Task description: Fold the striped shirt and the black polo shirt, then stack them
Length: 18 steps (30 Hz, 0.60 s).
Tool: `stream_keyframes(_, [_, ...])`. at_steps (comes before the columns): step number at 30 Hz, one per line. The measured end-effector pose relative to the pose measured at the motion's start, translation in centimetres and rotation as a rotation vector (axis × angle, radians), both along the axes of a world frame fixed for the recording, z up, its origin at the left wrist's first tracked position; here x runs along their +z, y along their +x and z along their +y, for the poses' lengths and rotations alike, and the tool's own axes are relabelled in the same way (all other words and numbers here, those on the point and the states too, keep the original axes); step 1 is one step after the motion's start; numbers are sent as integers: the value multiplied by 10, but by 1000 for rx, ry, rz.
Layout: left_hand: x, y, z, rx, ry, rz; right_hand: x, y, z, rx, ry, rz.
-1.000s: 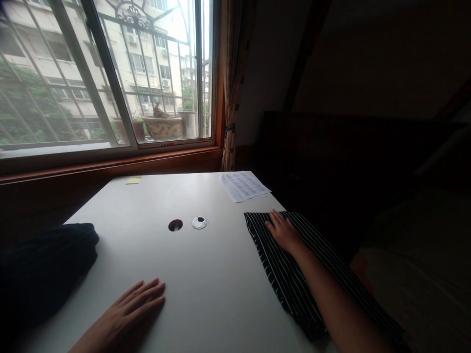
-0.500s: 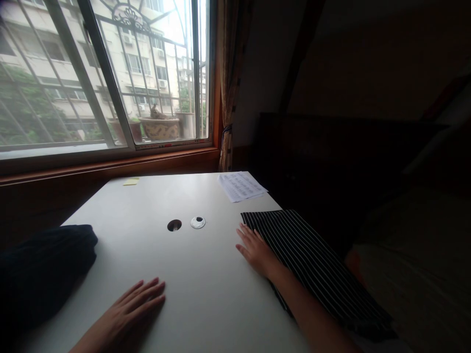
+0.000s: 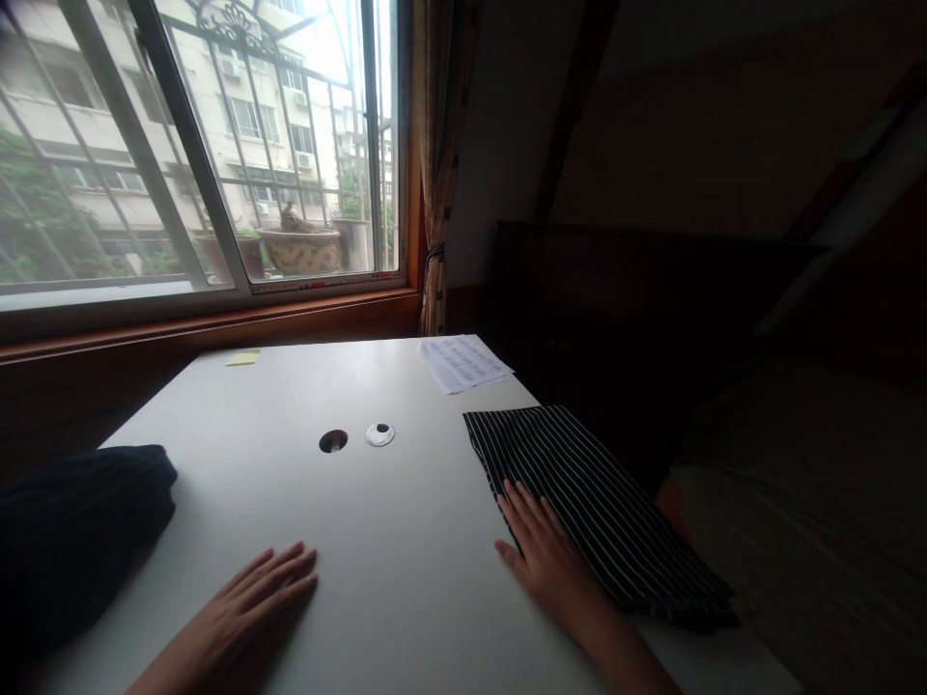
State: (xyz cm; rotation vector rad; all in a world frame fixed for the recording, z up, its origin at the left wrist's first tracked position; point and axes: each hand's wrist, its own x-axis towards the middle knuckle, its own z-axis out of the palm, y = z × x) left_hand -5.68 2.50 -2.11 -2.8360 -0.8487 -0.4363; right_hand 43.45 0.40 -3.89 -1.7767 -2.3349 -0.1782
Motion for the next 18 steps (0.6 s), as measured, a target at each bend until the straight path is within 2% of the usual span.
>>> stream_keyframes(2, [0, 0, 1, -10, -5, -19, 3, -5, -7, 10, -43, 28])
stream_keyframes(5, [-2, 0, 2, -11, -9, -45, 16, 1, -10, 3, -103, 130])
stream_keyframes(8, [-4, 0, 2, -12, -9, -46, 31, 27, -8, -101, -21, 218])
stream_keyframes(10, [-3, 0, 1, -13, -5, -43, 33, 55, -8, -192, 61, 212])
stream_keyframes(14, [1, 0, 0, -15, 20, -20, 16, 114, -22, -309, 58, 210])
stream_keyframes(18, [2, 1, 0, -21, 31, 1, -4, 143, -40, -458, 101, 332])
